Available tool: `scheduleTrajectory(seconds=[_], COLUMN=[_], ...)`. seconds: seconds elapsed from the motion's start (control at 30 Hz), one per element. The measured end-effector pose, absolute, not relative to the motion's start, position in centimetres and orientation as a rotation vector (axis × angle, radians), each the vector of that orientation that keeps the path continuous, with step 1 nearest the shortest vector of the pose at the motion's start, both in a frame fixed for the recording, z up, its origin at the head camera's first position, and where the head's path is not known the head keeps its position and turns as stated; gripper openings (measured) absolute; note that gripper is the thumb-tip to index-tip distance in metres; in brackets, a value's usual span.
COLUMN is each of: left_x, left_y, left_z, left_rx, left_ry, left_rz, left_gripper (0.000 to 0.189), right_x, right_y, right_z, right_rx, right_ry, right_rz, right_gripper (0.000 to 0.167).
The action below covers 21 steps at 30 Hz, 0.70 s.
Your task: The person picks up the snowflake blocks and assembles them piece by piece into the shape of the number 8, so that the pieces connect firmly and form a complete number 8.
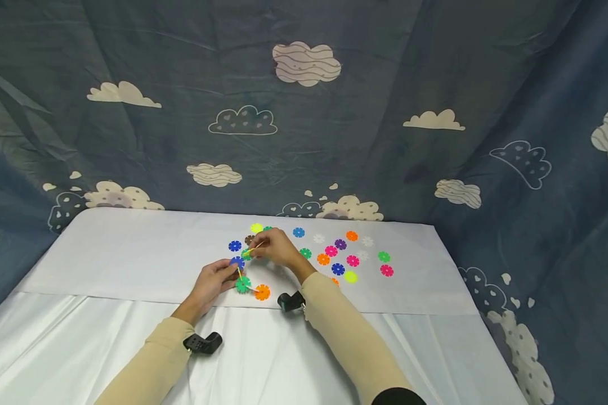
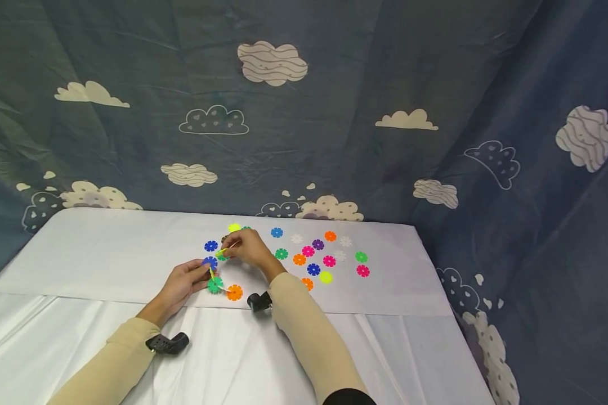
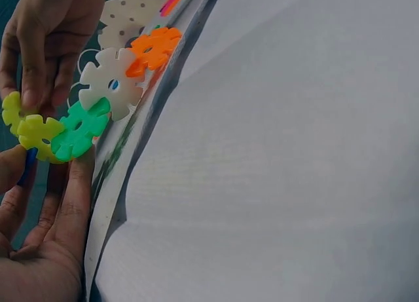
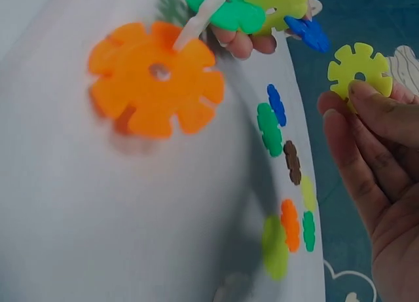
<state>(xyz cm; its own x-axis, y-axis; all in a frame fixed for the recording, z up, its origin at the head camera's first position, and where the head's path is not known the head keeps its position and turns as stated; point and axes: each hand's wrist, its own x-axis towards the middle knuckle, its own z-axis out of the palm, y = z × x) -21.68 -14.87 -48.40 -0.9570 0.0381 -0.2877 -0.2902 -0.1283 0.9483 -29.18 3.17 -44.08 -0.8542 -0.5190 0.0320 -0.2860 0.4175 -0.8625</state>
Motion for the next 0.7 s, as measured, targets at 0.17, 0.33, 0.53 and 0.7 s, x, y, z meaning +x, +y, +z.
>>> scheduleTrajectory(seconds=[0.17, 0.33, 0.53, 0.7], left_x=[-21.7, -21.7, -21.6, -21.5], left_y=[-14.7, -14.6, -14.7, -14.8], left_z=[-48.3, -48.2, -48.0, -48.0], left_rx=[-0.287, -0.326, -0.322, -0.317], left_ry=[1.925, 1.942, 1.954, 1.964], left_rz=[2.175, 2.161, 2.157, 2.161], left_gripper=[0.03, 0.029, 0.031, 0.03], right_x=[-29.7, -30.0, -30.2, -30.3], right_y=[2.8, 2.7, 2.4, 2.1], right_z=[-44.0, -44.1, -43.8, -43.2], right_rx=[-0.725, -0.787, -0.822, -0.867], right_ry=[2.432, 2.418, 2.442, 2.503], right_rz=[-1.385, -1.35, -1.28, -1.151], right_gripper=[0.004, 0.004, 0.004, 0.006])
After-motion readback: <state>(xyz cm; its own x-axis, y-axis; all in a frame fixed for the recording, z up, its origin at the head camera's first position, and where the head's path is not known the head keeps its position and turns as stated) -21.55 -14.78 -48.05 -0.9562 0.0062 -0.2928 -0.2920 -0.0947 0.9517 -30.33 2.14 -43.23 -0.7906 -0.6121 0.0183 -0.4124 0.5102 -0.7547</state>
